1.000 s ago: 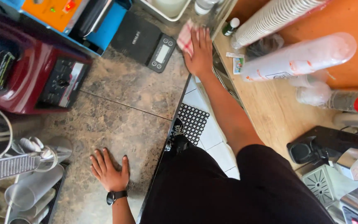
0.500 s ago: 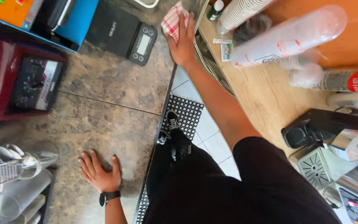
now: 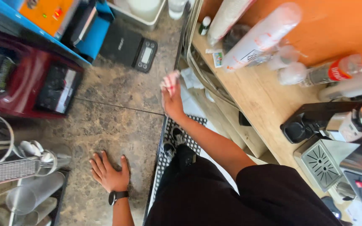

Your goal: Wiping down a coffee shop counter and tile wall, then organizing barista tools.

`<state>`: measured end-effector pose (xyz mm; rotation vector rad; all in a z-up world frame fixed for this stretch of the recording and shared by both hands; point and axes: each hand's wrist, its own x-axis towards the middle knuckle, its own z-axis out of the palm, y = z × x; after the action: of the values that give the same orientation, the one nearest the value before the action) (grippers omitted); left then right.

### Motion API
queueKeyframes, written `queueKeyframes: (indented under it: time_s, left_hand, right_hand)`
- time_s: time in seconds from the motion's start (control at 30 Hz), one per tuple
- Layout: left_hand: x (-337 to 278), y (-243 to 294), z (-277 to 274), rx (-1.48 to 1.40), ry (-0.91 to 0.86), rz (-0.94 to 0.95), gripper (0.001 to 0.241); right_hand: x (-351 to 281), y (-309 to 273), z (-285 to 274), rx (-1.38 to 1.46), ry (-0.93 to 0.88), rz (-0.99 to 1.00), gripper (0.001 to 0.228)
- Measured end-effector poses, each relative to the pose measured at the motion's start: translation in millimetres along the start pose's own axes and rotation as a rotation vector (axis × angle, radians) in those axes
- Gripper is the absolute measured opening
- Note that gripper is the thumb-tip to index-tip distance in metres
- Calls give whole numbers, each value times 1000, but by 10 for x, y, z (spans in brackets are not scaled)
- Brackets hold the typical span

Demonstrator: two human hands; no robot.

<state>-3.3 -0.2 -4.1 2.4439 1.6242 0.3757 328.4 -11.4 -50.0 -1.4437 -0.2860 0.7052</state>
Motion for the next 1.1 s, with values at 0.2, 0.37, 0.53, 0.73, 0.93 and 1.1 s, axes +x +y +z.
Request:
queueKeyframes:
  time_s: [0.2, 0.37, 0.53, 0.73, 0.93, 1.1]
  left_hand:
    - [-70, -149, 110, -9, 37, 24, 81]
    - [-121, -208, 146, 34, 73, 29, 82]
    - [-119, -225, 180, -35, 19, 21, 76]
    - [103, -301, 420, -47, 118, -32, 56]
    - [1080, 1141, 408, -326, 149, 421, 37]
    - [1945, 2909, 940, -477, -97, 666, 43]
  right_hand:
    - [-138, -771, 304, -556, -259, -1006, 54]
    - [-441, 19, -127, -1302, -741, -691, 86]
    - [-522, 43, -472, -1263, -732, -647, 76]
    - [-235, 142, -349, -1188, -582, -675, 75]
    - [-36, -138, -843, -728, -281, -712, 65]
    - [-154, -224, -1811, -708, -235, -392, 50]
